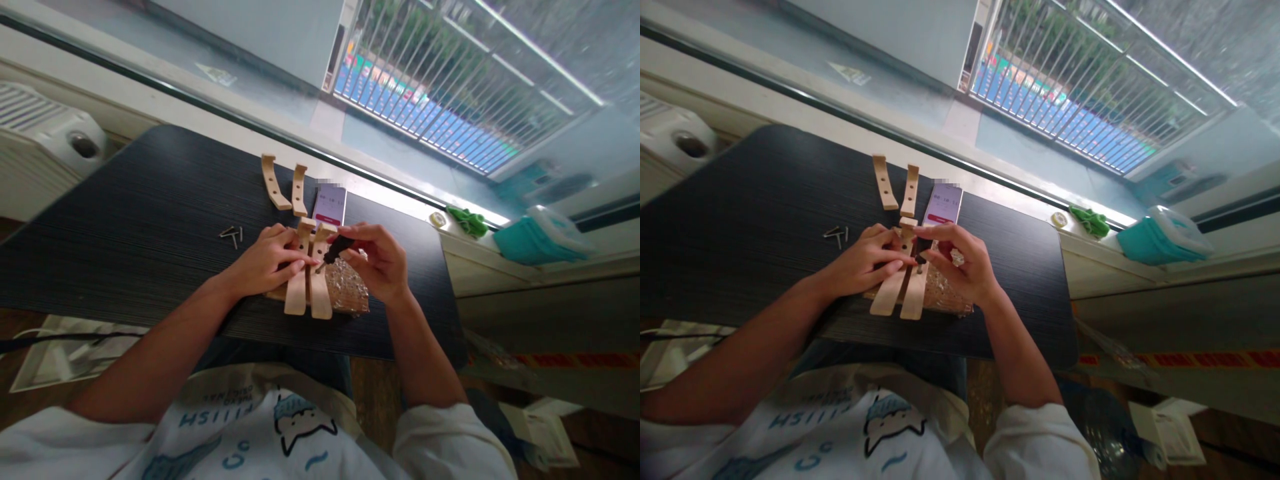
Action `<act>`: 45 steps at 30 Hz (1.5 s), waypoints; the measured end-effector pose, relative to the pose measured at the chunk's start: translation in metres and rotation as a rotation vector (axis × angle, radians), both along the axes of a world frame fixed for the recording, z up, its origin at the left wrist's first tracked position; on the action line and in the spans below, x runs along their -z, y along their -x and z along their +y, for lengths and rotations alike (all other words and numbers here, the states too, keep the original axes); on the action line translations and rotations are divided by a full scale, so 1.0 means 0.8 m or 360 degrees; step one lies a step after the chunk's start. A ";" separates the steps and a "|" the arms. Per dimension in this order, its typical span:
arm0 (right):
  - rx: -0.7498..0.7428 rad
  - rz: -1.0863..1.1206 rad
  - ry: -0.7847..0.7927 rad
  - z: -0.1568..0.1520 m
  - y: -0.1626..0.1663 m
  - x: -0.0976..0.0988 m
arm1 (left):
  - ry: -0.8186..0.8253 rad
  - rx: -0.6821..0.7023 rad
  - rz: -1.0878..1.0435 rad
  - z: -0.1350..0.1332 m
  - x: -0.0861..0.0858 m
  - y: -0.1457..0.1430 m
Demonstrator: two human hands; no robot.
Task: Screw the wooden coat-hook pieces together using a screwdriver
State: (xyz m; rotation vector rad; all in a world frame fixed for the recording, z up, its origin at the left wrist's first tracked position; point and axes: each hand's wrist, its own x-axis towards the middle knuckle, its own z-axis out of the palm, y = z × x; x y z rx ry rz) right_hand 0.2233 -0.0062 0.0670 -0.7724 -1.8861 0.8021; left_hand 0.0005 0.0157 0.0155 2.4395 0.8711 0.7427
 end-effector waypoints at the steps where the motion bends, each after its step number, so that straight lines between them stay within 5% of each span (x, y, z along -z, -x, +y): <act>1: 0.0008 -0.0005 0.0009 0.001 0.000 0.000 | 0.0000 0.0000 0.0005 0.000 0.000 0.000; 10: 0.0076 -0.0079 -0.0086 0.007 0.003 -0.006 | 0.0008 -0.0005 0.0037 -0.001 -0.004 0.000; 22: -0.0129 -0.0053 -0.0317 0.025 0.000 -0.011 | -0.0036 -0.0002 0.0065 -0.003 -0.004 0.001; 32: 0.0131 -0.0135 -0.0708 0.024 0.003 -0.009 | -0.0033 -0.0007 0.0074 -0.003 -0.005 0.001; 38: 0.0243 -0.0189 -0.0705 0.016 0.006 -0.008 | -0.0030 -0.0017 0.0067 -0.003 -0.005 0.000; 45: 0.0135 -0.0158 -0.0781 0.019 0.004 -0.010 | -0.0019 -0.0024 0.0062 -0.003 -0.005 0.000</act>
